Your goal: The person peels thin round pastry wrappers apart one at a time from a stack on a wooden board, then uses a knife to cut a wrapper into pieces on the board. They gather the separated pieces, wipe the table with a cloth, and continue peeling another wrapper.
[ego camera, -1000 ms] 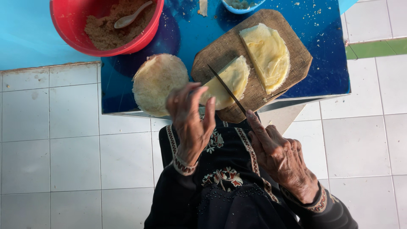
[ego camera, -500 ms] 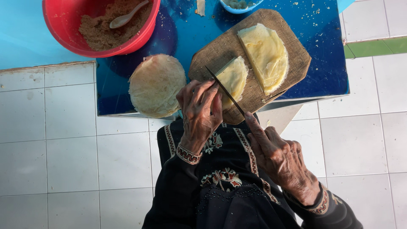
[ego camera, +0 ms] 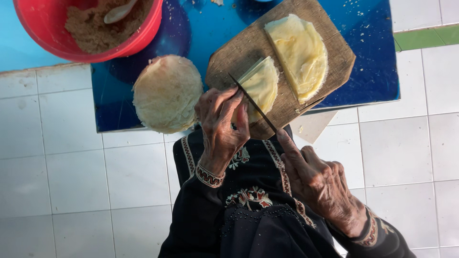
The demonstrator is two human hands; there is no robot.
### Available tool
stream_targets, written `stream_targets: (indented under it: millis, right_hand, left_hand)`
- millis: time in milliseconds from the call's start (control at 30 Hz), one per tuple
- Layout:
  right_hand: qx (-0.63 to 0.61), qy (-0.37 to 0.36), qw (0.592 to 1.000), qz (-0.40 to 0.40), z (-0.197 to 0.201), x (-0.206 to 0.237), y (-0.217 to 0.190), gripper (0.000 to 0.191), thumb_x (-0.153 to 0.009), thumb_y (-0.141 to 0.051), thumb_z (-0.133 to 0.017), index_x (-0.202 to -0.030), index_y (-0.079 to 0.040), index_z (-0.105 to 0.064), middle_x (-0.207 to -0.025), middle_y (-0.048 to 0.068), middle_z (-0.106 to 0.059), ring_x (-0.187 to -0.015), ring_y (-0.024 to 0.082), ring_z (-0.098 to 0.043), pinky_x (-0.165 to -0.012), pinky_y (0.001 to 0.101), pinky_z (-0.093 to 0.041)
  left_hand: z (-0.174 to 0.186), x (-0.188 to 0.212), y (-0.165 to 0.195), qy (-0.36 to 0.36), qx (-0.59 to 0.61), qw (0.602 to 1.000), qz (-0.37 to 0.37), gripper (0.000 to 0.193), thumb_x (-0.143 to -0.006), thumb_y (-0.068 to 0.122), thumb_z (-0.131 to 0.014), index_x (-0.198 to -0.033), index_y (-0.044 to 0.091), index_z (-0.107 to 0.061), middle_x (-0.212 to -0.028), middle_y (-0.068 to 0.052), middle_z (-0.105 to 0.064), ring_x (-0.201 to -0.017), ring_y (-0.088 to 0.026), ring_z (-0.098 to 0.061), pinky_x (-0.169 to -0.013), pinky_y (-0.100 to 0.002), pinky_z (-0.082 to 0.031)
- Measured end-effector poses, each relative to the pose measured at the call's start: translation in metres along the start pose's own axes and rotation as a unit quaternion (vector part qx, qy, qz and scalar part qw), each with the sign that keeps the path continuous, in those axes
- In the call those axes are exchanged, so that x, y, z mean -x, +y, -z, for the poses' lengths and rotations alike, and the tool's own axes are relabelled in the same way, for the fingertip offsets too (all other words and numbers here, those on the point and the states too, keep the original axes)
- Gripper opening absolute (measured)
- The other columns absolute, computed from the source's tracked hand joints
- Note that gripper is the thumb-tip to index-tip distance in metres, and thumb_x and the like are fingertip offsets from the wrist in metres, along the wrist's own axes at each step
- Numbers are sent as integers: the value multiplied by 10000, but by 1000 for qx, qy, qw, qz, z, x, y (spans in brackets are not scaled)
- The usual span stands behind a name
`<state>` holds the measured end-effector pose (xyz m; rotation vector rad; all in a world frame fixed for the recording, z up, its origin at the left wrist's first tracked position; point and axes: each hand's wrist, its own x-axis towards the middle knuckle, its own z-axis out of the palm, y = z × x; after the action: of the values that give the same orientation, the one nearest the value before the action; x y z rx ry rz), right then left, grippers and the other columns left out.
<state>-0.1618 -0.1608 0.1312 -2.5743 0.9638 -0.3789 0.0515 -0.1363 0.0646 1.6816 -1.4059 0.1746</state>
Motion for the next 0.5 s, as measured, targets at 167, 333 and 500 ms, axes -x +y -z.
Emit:
stream_targets:
  millis: [167, 333, 500]
  right_hand:
    - [-15, 6, 1000, 13, -7, -8, 3, 619, -953, -113, -671, -1532, -106, -454, -716, 93, -595, -420, 234, -556, -369, 391, -440]
    - [-13, 5, 1000, 24, 4, 2, 4, 668, -906, -146, -688, -1525, -109, -439, -702, 90, -594, -429, 229, -575, -356, 394, -440]
    - [20, 8, 999, 33, -10, -15, 3, 630, -957, -136, -685, -1540, -127, -447, -702, 92, -585, -438, 249, -564, -380, 404, -440]
  left_hand:
    - [-1, 0, -2, -4, 7, 1000, 5, 294, -877, 65, -772, -1163, 70, -705, -1254, -39, -667, -1202, -289, -583, -1103, -453, -411]
    - [-3, 0, -2, 11, 4, 1000, 0, 277, -887, 83, -781, -1154, 80, -707, -1252, -35, -670, -1200, -282, -590, -1096, -451, -398]
    - [-1, 3, -1, -3, -1, 1000, 12, 278, -885, 82, -768, -1158, 74, -710, -1252, -30, -669, -1212, -280, -584, -1113, -454, -394]
